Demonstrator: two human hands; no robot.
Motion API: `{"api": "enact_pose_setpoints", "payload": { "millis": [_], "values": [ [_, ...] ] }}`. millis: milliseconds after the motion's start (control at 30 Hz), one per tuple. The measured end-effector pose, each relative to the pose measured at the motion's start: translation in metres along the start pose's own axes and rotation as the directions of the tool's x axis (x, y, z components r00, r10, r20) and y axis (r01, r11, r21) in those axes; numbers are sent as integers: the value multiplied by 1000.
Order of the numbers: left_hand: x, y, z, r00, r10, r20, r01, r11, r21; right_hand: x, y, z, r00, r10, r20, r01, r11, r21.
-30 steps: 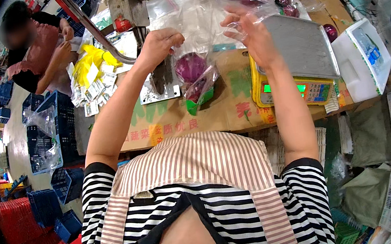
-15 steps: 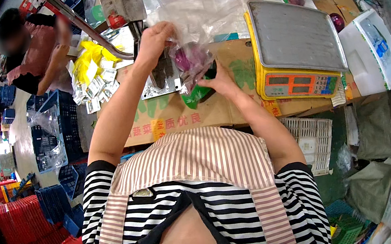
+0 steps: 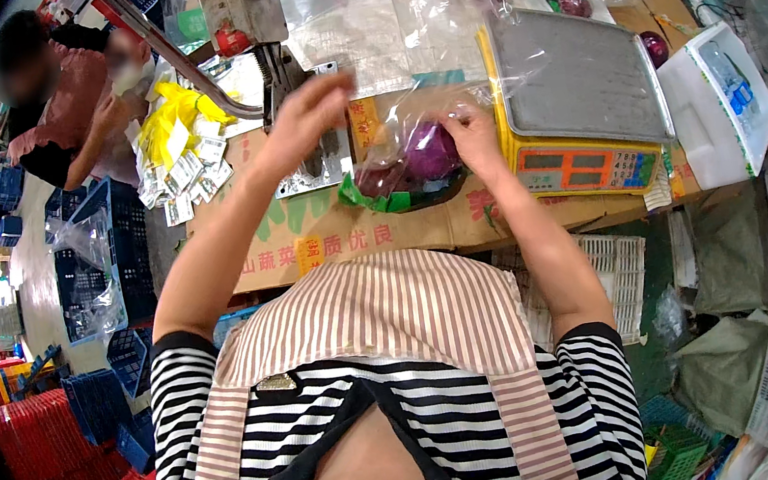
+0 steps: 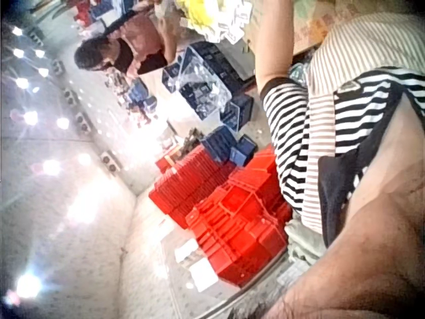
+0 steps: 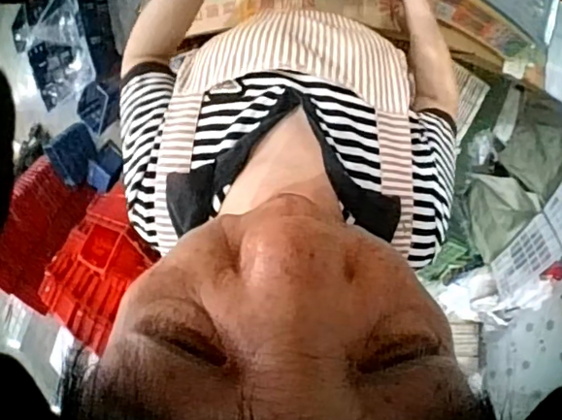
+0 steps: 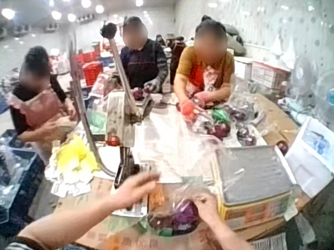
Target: The person places red onions into clear plastic bags, weighs them on a digital scale, and seals them using a heat-sealing machine. The sealed bags are then placed into a blue crate. The process is repeated continuously throughout the clip.
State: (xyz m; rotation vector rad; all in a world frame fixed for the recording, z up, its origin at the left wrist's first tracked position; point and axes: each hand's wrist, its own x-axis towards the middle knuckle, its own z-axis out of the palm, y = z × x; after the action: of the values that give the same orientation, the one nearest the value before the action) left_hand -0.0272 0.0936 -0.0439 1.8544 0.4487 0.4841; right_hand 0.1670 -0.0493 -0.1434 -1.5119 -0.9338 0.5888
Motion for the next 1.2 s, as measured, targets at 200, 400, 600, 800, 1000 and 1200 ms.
{"api": "enact_pose_setpoints", "payload": {
  "millis": [200,400,600,800,1000,1200],
  "values": [
    [-27,-27,49,1000,22,23,-28,948,317,-7,13,4,999,16,-30,-15,999,50],
    [-9,-8,17,995,77,-65,-57,963,265,-27,-45,-21,991,-76,-112,82,995,55],
    [-28,-15,27,954,295,-56,-263,912,314,-42,-102,-7,912,-397,102,408,858,-311],
    [-19,-6,9,998,52,-45,-46,990,131,-21,-41,-41,955,-296,34,284,870,-404],
    [-40,-32,7,974,-102,-203,82,991,-105,-31,-57,-9,995,-101,28,96,986,138],
    [-60,-73,38,979,-52,-199,104,960,260,-44,12,-4,957,183,227,-238,939,248]
  ]
}}
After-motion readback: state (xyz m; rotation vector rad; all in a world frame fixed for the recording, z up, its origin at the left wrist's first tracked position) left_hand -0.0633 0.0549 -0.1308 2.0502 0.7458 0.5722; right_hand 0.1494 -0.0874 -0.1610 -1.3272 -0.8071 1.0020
